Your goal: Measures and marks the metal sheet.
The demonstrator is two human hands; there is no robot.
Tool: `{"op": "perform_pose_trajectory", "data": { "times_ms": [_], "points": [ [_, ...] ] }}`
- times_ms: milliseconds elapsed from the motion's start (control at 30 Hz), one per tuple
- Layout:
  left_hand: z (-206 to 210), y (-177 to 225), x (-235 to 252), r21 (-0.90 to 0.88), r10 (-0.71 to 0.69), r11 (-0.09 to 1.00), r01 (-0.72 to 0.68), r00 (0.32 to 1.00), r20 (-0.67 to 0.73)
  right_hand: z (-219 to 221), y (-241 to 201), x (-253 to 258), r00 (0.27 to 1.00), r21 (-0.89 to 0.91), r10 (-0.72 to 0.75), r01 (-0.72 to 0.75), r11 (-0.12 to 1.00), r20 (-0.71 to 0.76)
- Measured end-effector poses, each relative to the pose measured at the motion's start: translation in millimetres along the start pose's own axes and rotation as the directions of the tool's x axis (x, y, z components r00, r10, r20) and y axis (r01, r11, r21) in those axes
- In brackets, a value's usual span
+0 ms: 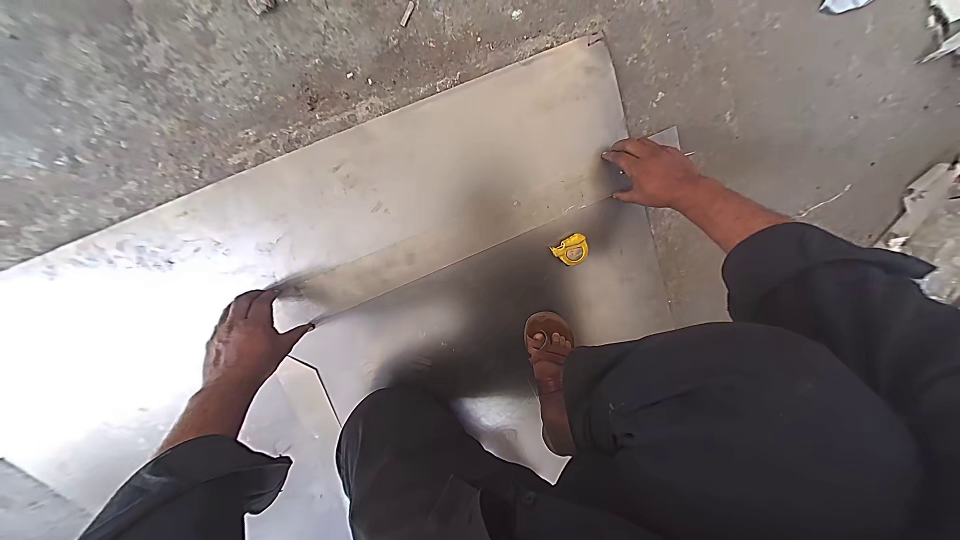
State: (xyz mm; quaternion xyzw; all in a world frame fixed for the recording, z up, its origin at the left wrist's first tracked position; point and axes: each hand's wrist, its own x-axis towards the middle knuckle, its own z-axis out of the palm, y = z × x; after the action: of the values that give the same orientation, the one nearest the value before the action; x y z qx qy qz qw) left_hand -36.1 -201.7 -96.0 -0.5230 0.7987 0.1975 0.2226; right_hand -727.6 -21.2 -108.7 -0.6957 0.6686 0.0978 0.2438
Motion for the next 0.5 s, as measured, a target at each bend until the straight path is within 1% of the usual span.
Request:
{"op": "perform_pose_trajectory", "data": {
  "times_ms": [167, 267, 500],
  "points": [
    [0.2, 2.8, -0.6, 0.017, -0.015, 1.0, 0.015, 1.0, 0.009, 4.3, -1.4, -3.4, 1.0, -0.02, 0.008, -0.008, 1.0, -0.018],
    [0.1, 1.3, -2.1, 0.008, -0.001, 1.0, 0.001, 1.0, -0.004, 7.9, -1.0, -3.5, 0.999, -0.018, -0.01, 0.01, 1.0, -0.043],
    [-1.3, 7.0, -0.7, 0.016, -0.028, 0.999, 0.028, 1.0, 0.004, 0.7, 0.5, 1.7, 1.0, -0.033, -0.009, 0.01, 0.999, 0.023]
  ]
}}
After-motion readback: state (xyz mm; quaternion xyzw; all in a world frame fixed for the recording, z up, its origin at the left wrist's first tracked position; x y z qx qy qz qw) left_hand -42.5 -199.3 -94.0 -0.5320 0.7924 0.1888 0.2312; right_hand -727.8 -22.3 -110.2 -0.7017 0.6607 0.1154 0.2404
